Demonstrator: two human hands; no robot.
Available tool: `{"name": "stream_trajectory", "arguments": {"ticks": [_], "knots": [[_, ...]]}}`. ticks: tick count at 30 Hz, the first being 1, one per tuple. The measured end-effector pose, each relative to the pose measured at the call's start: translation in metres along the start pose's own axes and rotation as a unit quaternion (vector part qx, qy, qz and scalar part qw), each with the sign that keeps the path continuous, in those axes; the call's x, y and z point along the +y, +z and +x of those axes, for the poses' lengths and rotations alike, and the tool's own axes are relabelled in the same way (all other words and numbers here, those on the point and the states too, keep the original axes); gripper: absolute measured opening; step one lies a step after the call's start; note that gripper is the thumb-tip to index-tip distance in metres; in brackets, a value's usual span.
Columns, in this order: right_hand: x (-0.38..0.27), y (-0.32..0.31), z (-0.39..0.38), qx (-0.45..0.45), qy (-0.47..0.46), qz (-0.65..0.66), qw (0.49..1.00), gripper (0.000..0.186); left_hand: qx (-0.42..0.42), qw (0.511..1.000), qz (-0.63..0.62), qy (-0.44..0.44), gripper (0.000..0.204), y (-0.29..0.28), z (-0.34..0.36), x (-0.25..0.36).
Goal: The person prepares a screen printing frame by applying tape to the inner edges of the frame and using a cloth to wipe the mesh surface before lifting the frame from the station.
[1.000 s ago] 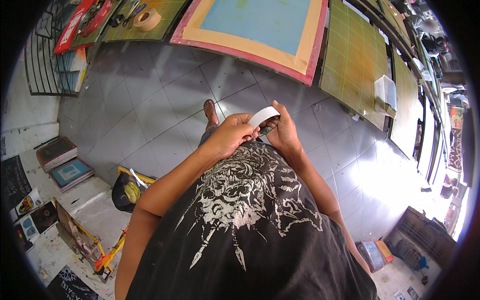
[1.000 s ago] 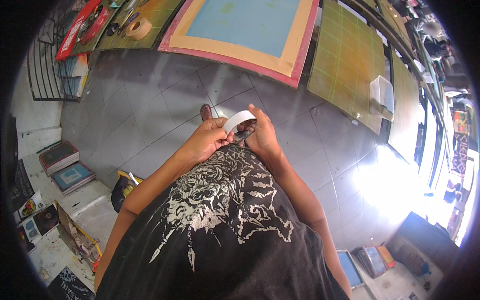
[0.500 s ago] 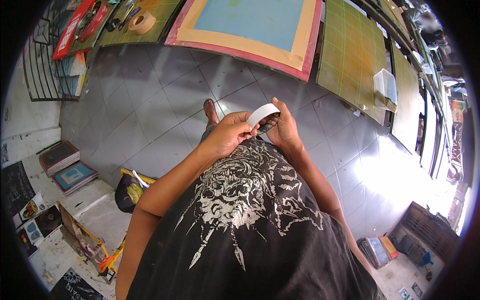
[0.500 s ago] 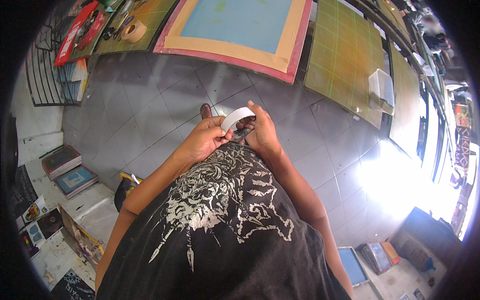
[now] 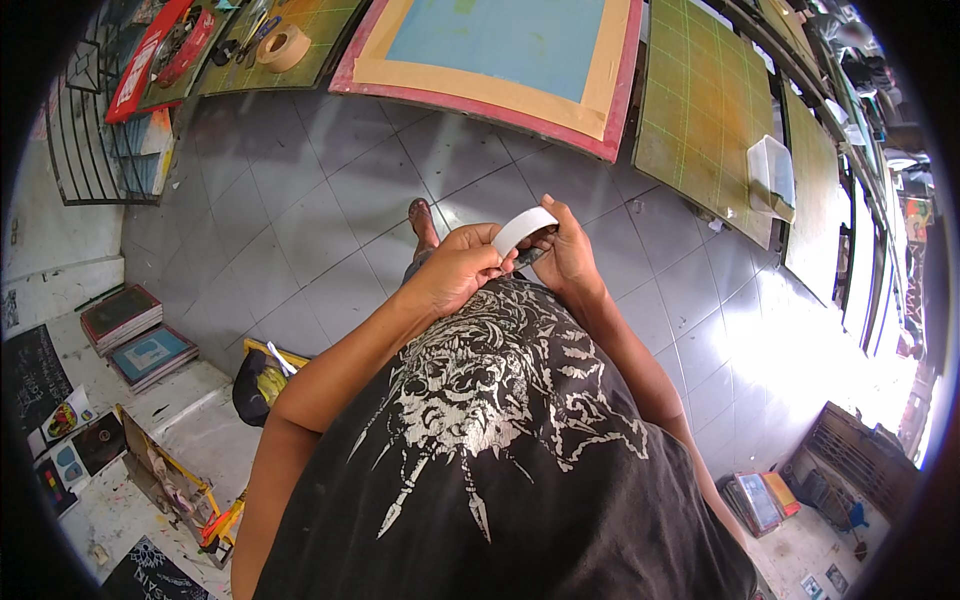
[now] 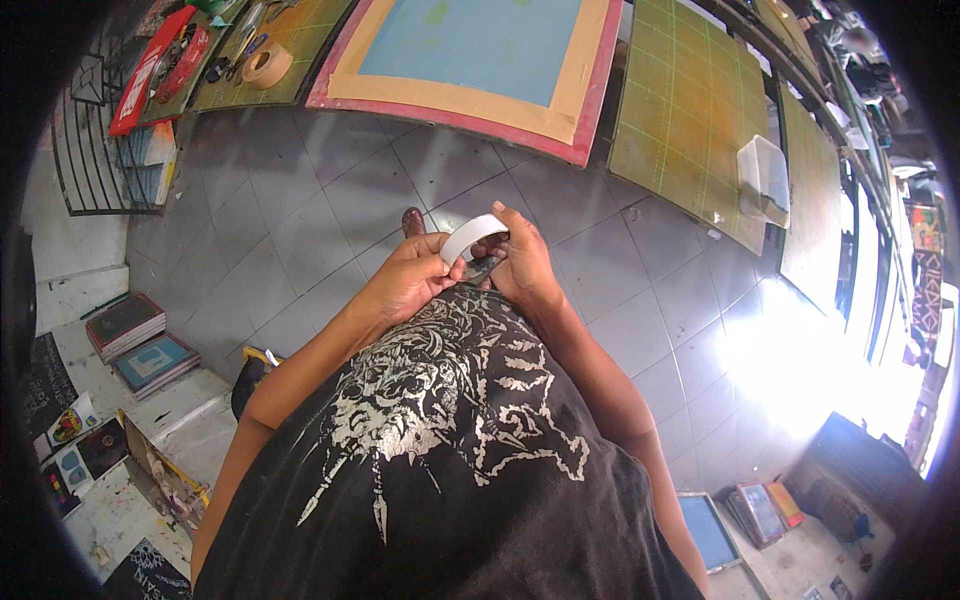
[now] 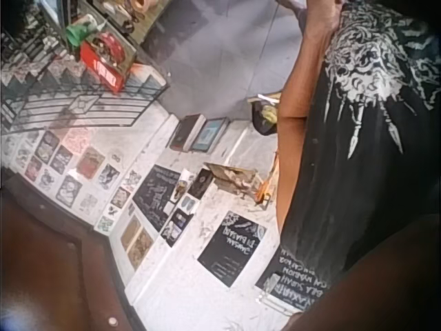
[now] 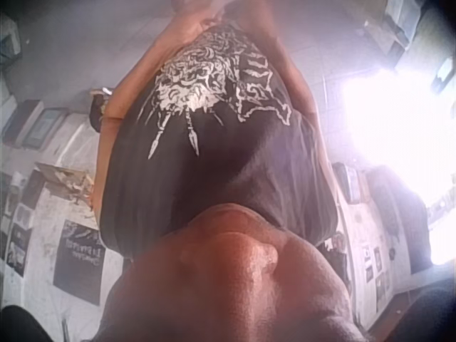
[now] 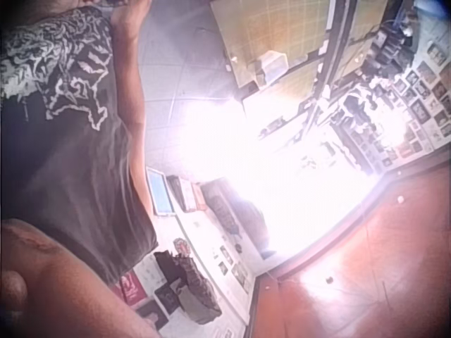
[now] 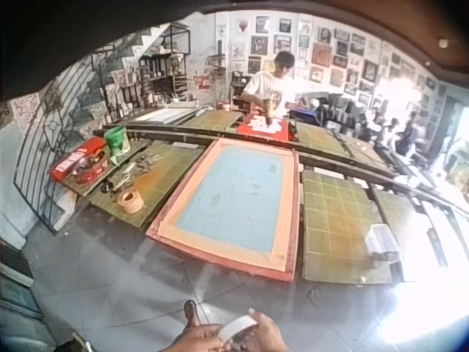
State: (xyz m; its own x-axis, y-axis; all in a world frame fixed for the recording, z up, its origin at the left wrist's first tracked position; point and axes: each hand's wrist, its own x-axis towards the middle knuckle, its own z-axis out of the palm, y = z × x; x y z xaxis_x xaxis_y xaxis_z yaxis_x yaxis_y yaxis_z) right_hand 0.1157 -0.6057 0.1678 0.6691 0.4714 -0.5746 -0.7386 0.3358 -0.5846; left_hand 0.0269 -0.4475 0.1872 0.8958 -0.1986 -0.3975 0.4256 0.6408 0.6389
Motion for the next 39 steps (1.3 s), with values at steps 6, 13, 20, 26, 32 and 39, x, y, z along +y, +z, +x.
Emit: {"name": "stream_trajectory", "arguments": {"ticks": [6,13,20,26,32,39], "knots": [[0.001,0.001,0.002,0.01,-0.003,0.017,1.0,0.035,-0.001,1.0,0.002,0.01,0.034,-0.001,0.001,0.0],[0.0,0.005,0.0,0.019,0.004,-0.011,1.0,0.037,-0.005,1.0,-0.008,0.007,0.034,-0.003,0.0,0.001],[0.004,0.002,0.001,0.024,0.007,-0.014,1.0,0.039,0.008,1.0,-0.021,-0.005,0.034,-0.005,0.001,-0.003],[0.004,0.003,0.001,0.032,0.006,-0.019,0.999,0.039,-0.003,1.0,-0.018,-0.007,0.033,-0.007,0.0,-0.003],[0.006,-0.008,0.006,0.003,0.044,0.008,0.999,0.04,-0.007,0.998,-0.054,-0.019,0.035,-0.005,-0.003,0.001],[0.003,-0.017,0.019,-0.087,0.157,0.089,0.98,0.047,-0.03,0.928,0.366,0.072,0.023,0.012,-0.004,0.017]]}}
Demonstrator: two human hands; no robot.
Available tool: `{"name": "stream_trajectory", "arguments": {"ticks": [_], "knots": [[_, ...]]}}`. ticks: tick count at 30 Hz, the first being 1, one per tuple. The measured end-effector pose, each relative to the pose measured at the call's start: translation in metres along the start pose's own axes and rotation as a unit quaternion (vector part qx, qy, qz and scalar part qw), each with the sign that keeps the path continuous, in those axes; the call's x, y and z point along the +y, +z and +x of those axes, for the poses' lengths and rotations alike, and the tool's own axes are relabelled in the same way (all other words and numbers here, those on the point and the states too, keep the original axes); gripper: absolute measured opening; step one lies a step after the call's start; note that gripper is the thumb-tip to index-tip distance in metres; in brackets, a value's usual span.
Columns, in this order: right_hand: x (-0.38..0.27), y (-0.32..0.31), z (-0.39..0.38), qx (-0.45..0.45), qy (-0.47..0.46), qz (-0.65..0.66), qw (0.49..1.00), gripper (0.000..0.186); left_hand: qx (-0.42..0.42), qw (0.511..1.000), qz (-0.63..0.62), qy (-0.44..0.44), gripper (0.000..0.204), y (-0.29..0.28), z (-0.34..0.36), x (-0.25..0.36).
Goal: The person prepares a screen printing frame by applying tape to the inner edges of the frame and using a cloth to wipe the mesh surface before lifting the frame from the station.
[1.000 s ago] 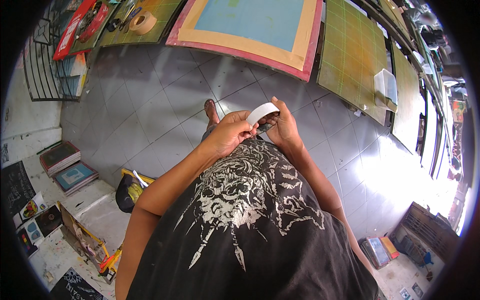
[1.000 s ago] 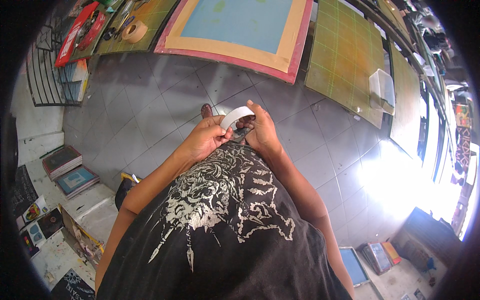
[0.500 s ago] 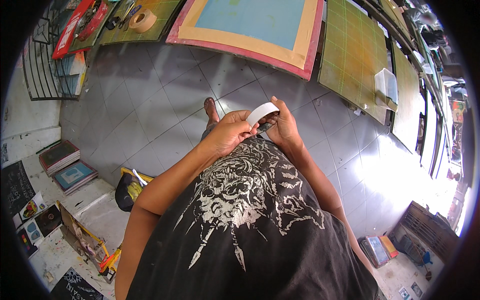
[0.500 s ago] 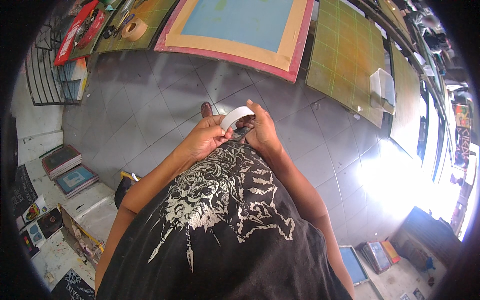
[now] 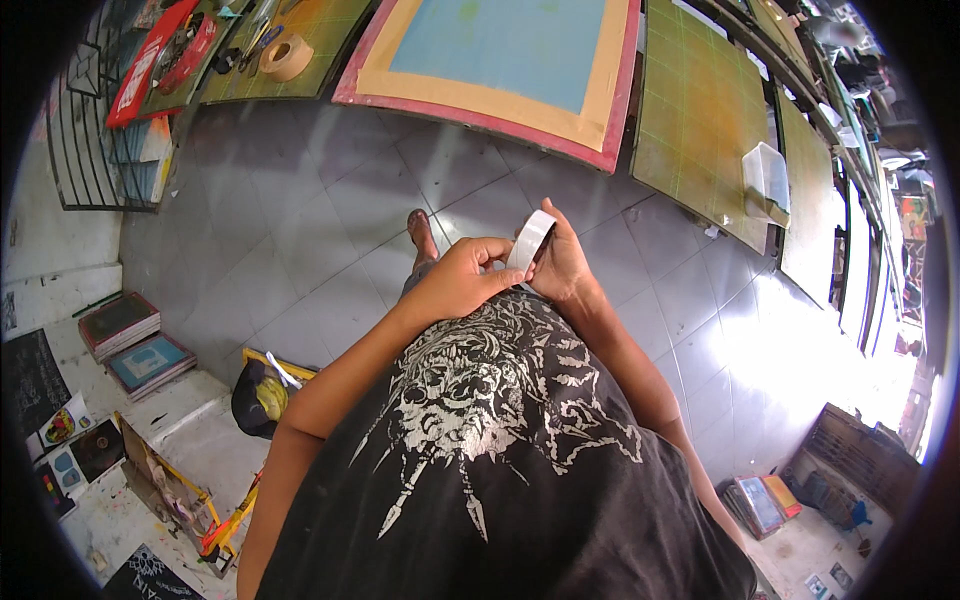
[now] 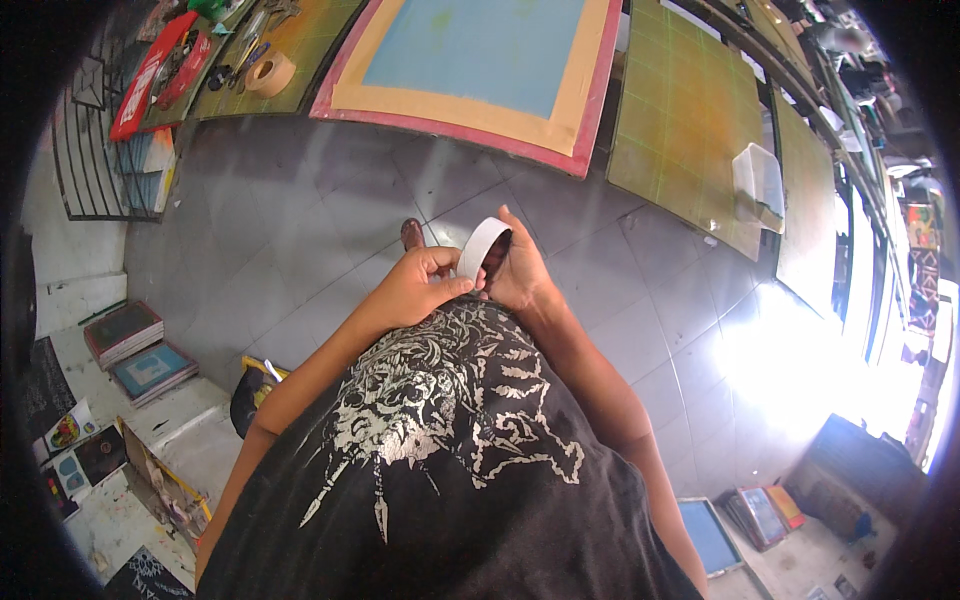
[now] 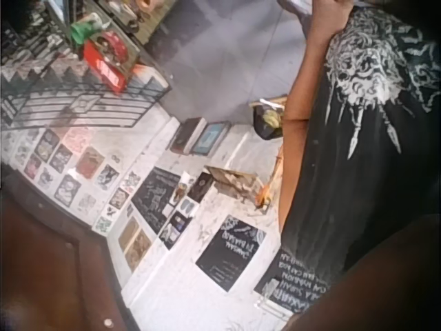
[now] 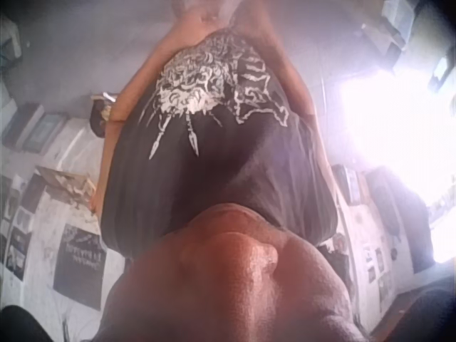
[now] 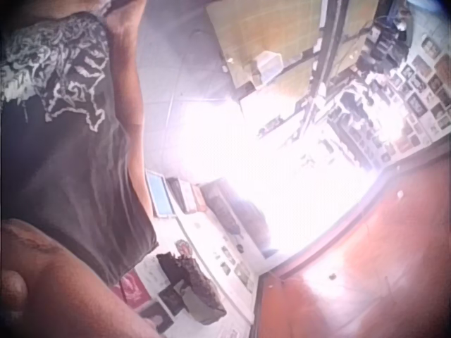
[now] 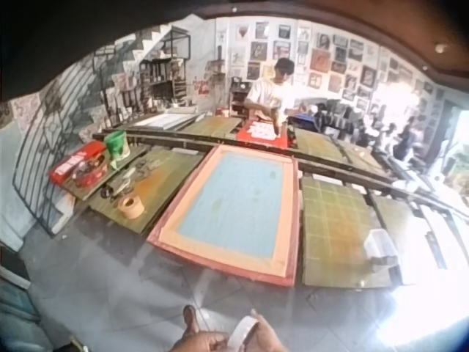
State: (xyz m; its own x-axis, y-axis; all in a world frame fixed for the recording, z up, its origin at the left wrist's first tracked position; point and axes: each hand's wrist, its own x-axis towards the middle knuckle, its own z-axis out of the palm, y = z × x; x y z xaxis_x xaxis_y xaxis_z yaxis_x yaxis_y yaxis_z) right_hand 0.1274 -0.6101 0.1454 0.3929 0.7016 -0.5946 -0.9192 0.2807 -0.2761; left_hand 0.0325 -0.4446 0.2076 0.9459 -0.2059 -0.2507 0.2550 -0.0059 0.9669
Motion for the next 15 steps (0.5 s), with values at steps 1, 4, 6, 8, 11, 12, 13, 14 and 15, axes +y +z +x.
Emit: {"name": "stream_trajectory", "arguments": {"ticks": [1,4,6,8,11,12,13,14,15], "knots": [[0.001,0.005,0.005,-0.082,-0.021,0.044,0.995,0.05,0.048,0.996,0.011,0.072,0.019,0.005,0.002,0.001],[0.003,0.023,0.004,0.06,-0.226,-0.1,0.967,0.048,0.074,0.996,0.031,0.028,0.018,0.0,0.0,0.009],[-0.003,0.019,-0.003,0.086,-0.393,-0.281,0.871,0.031,0.122,0.992,0.031,0.029,0.011,-0.003,0.001,0.012],[-0.012,0.034,-0.021,0.084,-0.479,-0.493,0.722,0.03,0.163,0.981,0.1,0.018,0.011,-0.007,-0.001,0.027],[-0.017,0.066,-0.028,0.053,-0.512,-0.594,0.618,0.026,0.189,0.968,0.16,0.05,0.013,-0.014,0.002,0.03],[-0.018,0.074,-0.028,0.045,-0.517,-0.638,0.569,0.024,0.19,0.965,0.175,0.044,0.015,-0.017,0.003,0.033],[-0.018,0.082,-0.027,0.056,-0.523,-0.636,0.565,0.015,0.191,0.964,0.18,0.044,0.017,-0.021,0.004,0.03],[-0.019,0.084,-0.024,0.053,-0.526,-0.639,0.56,0.015,0.192,0.963,0.185,0.044,0.02,-0.026,0.007,0.024],[-0.02,0.085,-0.019,0.051,-0.528,-0.641,0.555,0.015,0.193,0.961,0.19,0.044,0.023,-0.031,0.008,0.021]]}}
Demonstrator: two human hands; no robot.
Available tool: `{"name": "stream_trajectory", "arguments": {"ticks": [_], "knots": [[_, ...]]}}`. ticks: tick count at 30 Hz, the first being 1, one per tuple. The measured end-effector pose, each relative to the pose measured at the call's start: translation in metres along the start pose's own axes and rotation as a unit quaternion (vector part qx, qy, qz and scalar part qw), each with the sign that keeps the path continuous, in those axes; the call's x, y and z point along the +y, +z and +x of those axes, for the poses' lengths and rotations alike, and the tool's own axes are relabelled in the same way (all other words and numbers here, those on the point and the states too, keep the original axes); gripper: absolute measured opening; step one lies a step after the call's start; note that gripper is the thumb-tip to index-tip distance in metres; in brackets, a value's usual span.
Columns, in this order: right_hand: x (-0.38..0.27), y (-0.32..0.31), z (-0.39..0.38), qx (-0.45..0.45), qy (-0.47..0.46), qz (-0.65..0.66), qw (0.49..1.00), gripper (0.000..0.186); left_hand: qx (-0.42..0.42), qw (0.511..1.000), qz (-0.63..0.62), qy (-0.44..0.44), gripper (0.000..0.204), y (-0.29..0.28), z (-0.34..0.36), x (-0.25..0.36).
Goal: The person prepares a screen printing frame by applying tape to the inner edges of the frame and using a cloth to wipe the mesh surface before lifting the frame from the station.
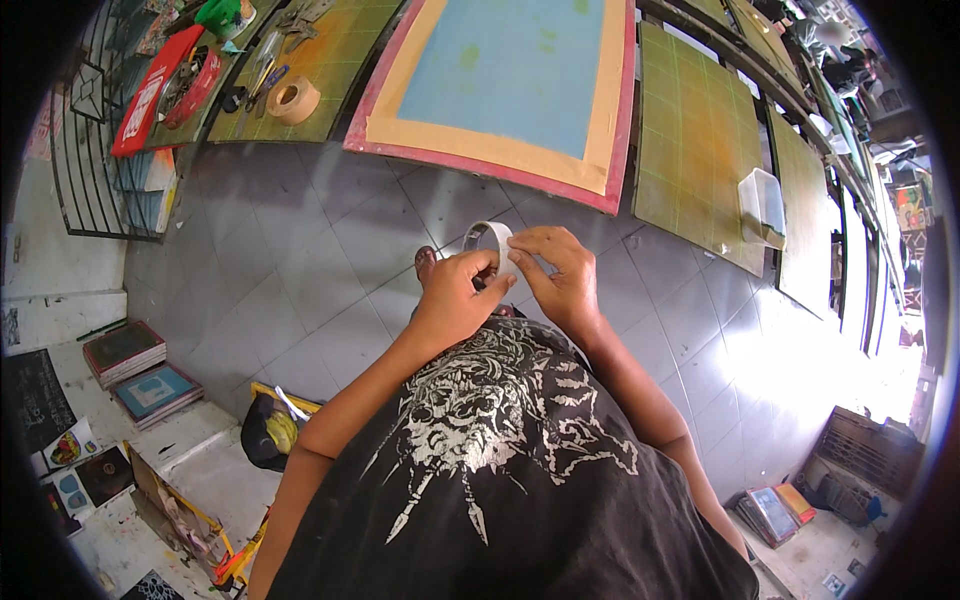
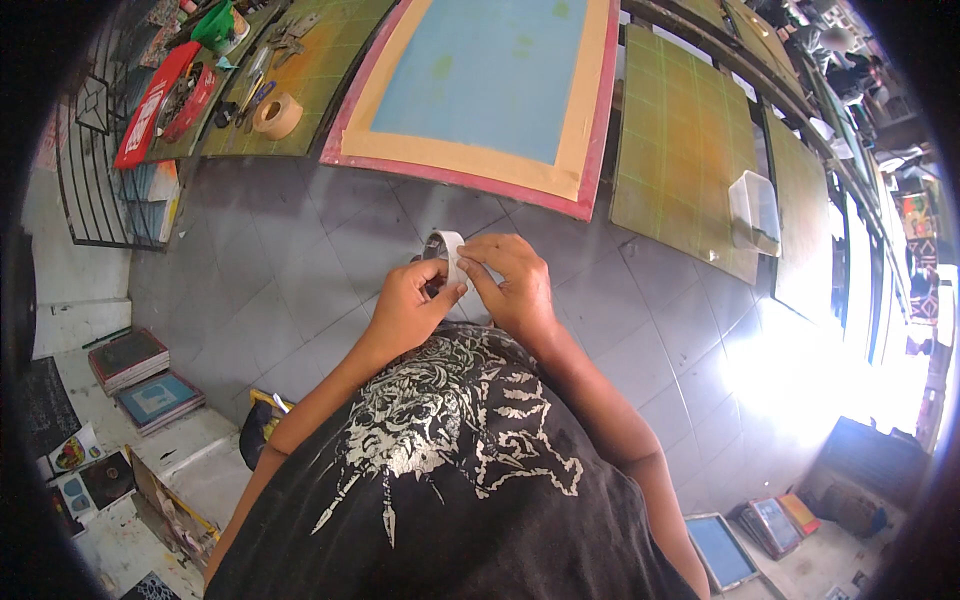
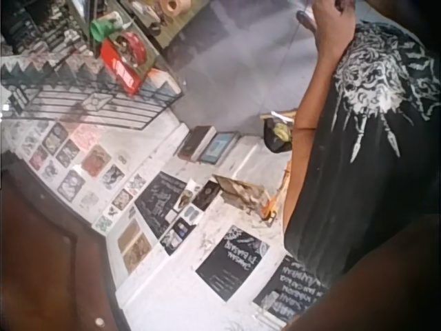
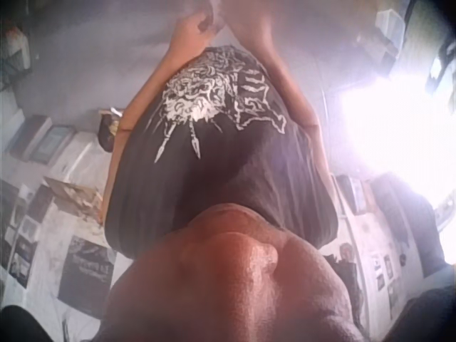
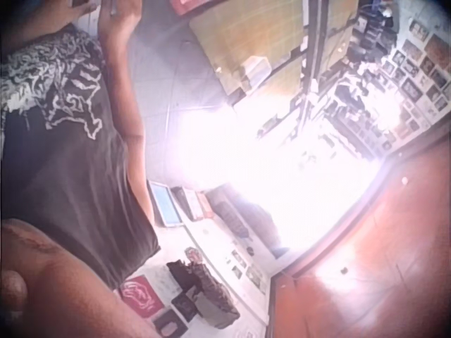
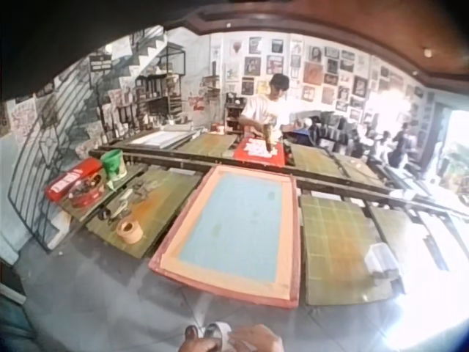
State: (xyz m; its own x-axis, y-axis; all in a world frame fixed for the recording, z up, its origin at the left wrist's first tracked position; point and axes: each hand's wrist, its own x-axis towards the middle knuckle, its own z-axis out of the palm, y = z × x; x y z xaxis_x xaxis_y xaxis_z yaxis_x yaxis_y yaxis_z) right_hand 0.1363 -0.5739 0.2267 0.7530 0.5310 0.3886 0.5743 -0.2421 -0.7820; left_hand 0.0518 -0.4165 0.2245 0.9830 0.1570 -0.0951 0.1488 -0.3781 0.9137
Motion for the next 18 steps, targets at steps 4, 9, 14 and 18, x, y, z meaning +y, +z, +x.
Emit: {"name": "stream_trajectory", "arguments": {"ticks": [4,9,14,18], "knots": [[0.007,0.019,0.017,0.022,-0.054,-0.048,0.997,0.01,0.015,1.0,0.022,0.013,0.024,-0.016,0.013,-0.005],[0.023,0.051,0.044,0.038,-0.123,-0.078,0.989,0.011,0.003,0.999,0.04,0.003,0.027,-0.046,0.038,-0.012],[0.007,0.078,0.065,0.06,0.057,0.012,0.996,0.007,-0.006,1.0,-0.004,-0.022,0.026,-0.089,0.068,-0.016],[0.01,0.104,0.08,0.097,0.174,0.075,0.977,0.008,-0.004,1.0,-0.011,-0.015,0.019,-0.113,0.101,-0.024]]}}
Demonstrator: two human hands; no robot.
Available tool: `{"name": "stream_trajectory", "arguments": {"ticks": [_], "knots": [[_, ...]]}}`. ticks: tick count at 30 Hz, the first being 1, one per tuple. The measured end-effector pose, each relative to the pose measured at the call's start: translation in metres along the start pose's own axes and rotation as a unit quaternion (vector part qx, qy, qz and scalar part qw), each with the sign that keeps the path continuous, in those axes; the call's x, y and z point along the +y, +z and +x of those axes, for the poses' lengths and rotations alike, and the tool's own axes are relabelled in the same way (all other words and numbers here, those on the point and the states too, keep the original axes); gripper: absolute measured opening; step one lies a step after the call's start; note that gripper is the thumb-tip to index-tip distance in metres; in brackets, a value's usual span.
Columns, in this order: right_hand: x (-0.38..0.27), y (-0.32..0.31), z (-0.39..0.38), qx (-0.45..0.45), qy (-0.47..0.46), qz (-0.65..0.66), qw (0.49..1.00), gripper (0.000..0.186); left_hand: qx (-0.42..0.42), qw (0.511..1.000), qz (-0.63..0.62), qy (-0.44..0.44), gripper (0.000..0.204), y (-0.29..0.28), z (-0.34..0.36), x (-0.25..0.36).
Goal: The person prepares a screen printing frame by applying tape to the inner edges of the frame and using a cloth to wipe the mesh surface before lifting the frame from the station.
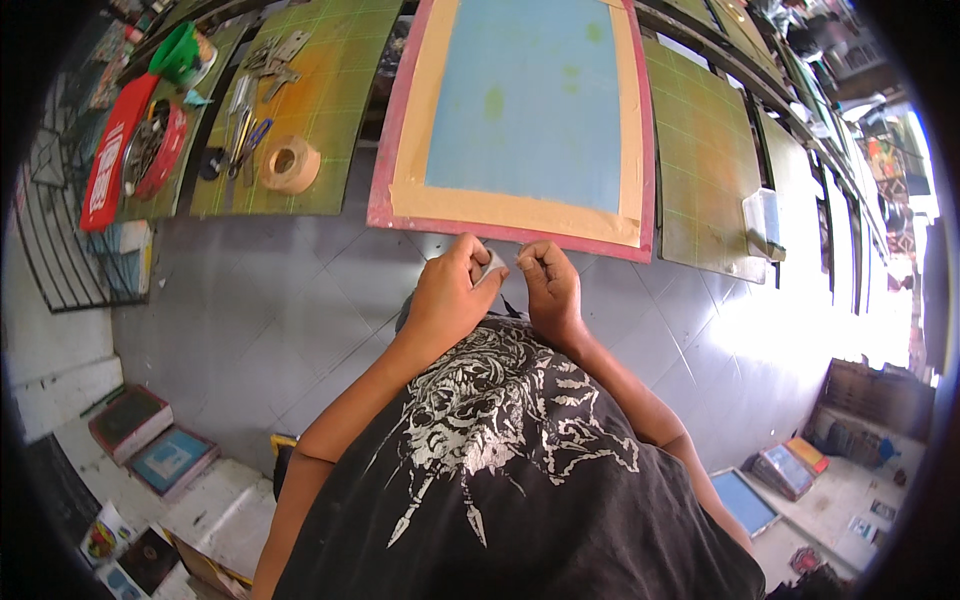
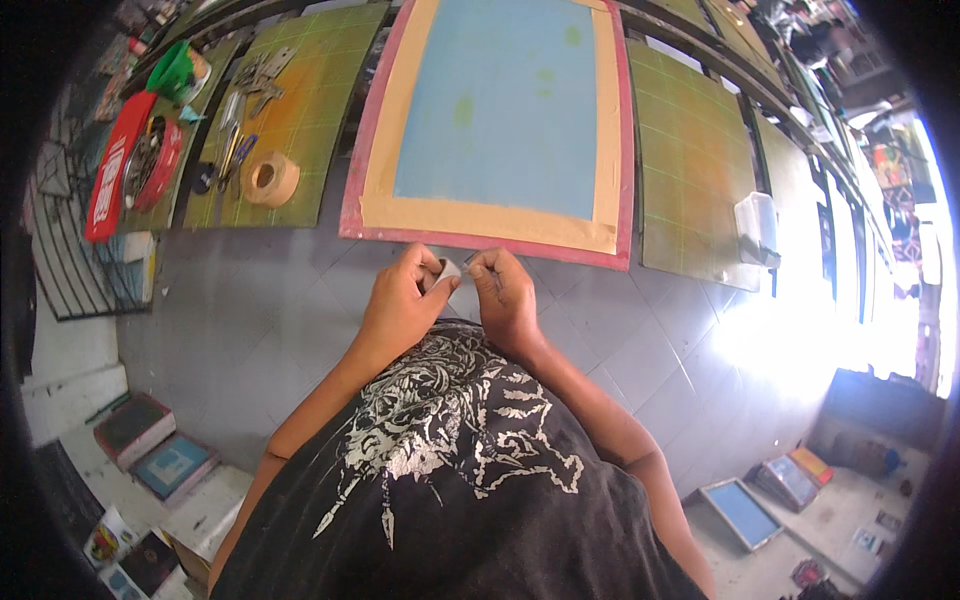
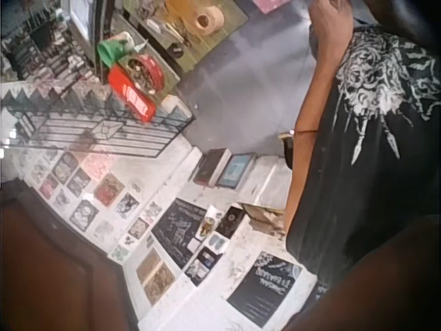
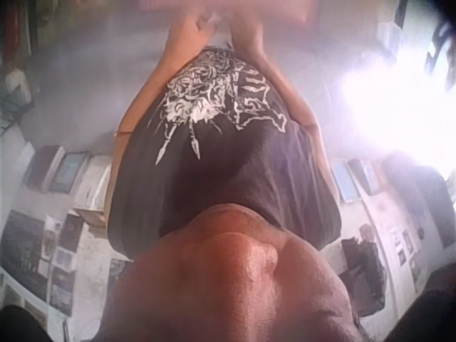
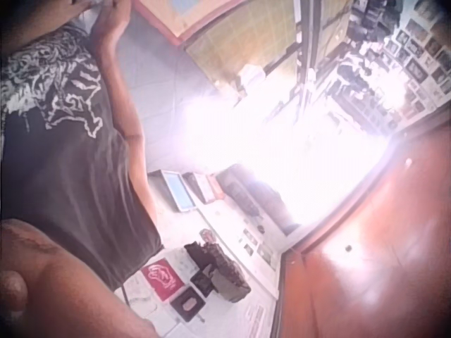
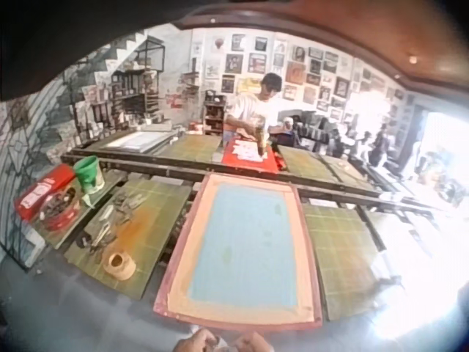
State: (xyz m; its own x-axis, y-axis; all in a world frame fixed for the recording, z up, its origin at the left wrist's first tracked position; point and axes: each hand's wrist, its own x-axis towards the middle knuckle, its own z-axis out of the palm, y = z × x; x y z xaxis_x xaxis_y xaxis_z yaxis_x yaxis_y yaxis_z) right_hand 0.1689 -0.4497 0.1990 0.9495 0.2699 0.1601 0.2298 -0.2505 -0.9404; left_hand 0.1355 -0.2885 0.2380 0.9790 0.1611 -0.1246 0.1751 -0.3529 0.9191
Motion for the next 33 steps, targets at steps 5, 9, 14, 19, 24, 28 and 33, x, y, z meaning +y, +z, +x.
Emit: {"name": "stream_trajectory", "arguments": {"ticks": [5,9,14,19,24,28,33], "knots": [[0.0,0.018,0.004,0.039,0.078,0.041,0.995,0.005,-0.127,0.991,0.032,0.006,0.013,-0.028,0.032,-0.002],[0.005,0.031,0.01,0.133,0.11,0.178,0.969,0.024,-0.194,0.98,0.016,0.037,0.012,-0.03,0.063,-0.013],[0.007,0.021,0.01,0.116,0.132,0.179,0.968,0.038,-0.238,0.965,0.082,0.073,0.014,-0.026,0.084,-0.007],[0.015,0.01,0.013,0.053,0.215,0.109,0.969,0.018,-0.277,0.938,0.176,0.108,0.018,-0.011,0.097,0.0],[0.023,-0.004,0.025,0.117,0.225,0.06,0.965,0.014,-0.314,0.925,0.185,0.109,0.024,0.0,0.107,0.007],[0.036,-0.02,0.043,0.141,0.204,0.017,0.969,0.016,-0.279,0.951,0.057,0.119,0.036,0.004,0.111,-0.01],[0.048,-0.036,0.056,0.118,0.247,-0.006,0.962,0.021,-0.312,0.939,0.142,-0.019,0.032,-0.006,0.129,0.027]]}}
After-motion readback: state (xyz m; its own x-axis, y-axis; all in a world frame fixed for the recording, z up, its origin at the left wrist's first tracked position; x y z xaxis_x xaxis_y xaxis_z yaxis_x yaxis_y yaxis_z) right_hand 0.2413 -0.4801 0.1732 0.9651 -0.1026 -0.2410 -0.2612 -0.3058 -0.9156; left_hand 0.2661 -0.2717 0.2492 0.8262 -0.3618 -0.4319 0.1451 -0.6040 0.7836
